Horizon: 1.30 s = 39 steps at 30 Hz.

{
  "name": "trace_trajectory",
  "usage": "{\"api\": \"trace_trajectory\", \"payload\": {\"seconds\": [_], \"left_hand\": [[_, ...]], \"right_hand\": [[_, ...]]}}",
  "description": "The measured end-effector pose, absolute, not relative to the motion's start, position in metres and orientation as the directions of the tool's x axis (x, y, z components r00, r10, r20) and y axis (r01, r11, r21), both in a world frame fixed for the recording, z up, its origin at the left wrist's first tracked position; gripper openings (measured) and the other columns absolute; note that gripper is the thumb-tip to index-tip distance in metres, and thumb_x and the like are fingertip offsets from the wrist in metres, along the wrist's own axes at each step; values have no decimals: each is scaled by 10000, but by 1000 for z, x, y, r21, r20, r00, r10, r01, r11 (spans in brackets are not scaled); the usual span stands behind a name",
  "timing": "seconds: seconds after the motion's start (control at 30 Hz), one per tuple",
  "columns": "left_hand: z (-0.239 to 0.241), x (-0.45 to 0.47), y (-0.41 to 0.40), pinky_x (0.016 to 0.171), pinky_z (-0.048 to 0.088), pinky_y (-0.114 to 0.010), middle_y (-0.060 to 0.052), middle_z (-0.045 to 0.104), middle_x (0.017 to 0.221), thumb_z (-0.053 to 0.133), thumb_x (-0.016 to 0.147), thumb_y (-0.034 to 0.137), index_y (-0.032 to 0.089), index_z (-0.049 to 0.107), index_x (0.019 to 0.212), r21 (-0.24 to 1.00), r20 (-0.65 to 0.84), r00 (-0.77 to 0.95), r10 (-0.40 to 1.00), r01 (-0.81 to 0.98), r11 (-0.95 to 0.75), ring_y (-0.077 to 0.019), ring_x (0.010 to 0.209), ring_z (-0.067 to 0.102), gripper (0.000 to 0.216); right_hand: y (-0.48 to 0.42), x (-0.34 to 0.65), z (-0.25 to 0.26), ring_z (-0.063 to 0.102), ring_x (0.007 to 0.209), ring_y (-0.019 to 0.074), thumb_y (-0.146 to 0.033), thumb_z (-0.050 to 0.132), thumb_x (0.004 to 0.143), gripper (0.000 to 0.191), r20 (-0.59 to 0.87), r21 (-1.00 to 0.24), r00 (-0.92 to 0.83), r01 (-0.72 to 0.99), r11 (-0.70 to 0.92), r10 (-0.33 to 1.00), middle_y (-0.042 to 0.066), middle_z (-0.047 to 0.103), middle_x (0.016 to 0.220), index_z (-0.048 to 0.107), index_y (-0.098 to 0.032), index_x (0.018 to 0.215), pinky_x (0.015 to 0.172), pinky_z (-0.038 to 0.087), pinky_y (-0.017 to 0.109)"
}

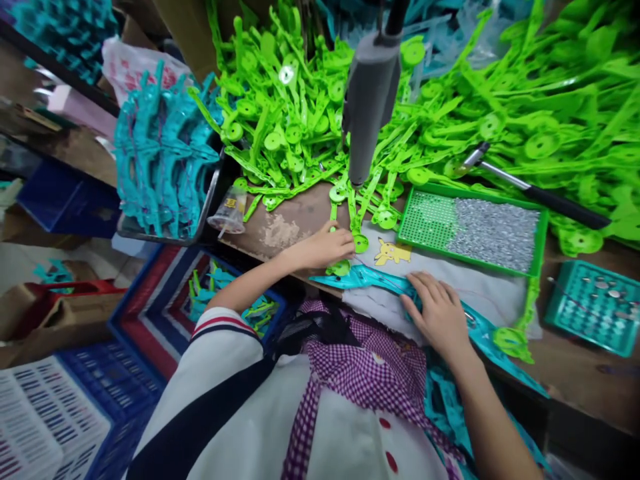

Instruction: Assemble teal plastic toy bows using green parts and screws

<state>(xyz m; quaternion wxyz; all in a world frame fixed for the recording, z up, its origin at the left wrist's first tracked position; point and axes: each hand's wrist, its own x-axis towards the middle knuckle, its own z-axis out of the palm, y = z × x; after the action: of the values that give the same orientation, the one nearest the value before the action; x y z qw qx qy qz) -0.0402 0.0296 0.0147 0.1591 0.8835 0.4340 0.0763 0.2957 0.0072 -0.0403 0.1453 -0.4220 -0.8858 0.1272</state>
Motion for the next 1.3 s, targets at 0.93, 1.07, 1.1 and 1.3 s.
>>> {"api": "trace_trajectory", "payload": {"seconds": [0.93,1.07,1.1,1.3], "left_hand": [[16,-140,-61,760,482,-251,-30,692,834,550,1023,370,174,707,921,594,131,140,982,782,-190,-145,805,651,271],[27,-104,-50,801,508,-277,-56,695,908,481,1051,313,172,701,1058,546,194,343,919,741,-391,-162,871,658,261],[31,-96,-47,805,515,-282,-65,695,932,464,1056,294,169,696,1087,535,215,379,900,725,-433,-165,886,659,265],[36,-88,-45,781,542,-265,-76,695,1011,446,1045,182,196,684,1190,551,313,340,887,695,-461,-146,911,667,279]], "right_hand": [[16,318,-8,539,1376,340,-436,430,1044,449,166,-237,-729,624,745,664,155,638,1387,526,-205,1417,1123,365,539],[37,225,19,501,1425,254,-289,480,1028,385,351,-395,-732,449,801,584,128,654,1379,552,-213,1399,1146,407,449],[47,200,18,514,1414,234,-308,439,1045,390,322,-405,-786,390,827,528,115,653,1389,555,-211,1404,1140,420,433],[85,163,-18,535,1392,316,-446,294,1078,508,94,-262,-859,467,845,504,146,685,1341,663,-158,1276,1200,260,642]]}}
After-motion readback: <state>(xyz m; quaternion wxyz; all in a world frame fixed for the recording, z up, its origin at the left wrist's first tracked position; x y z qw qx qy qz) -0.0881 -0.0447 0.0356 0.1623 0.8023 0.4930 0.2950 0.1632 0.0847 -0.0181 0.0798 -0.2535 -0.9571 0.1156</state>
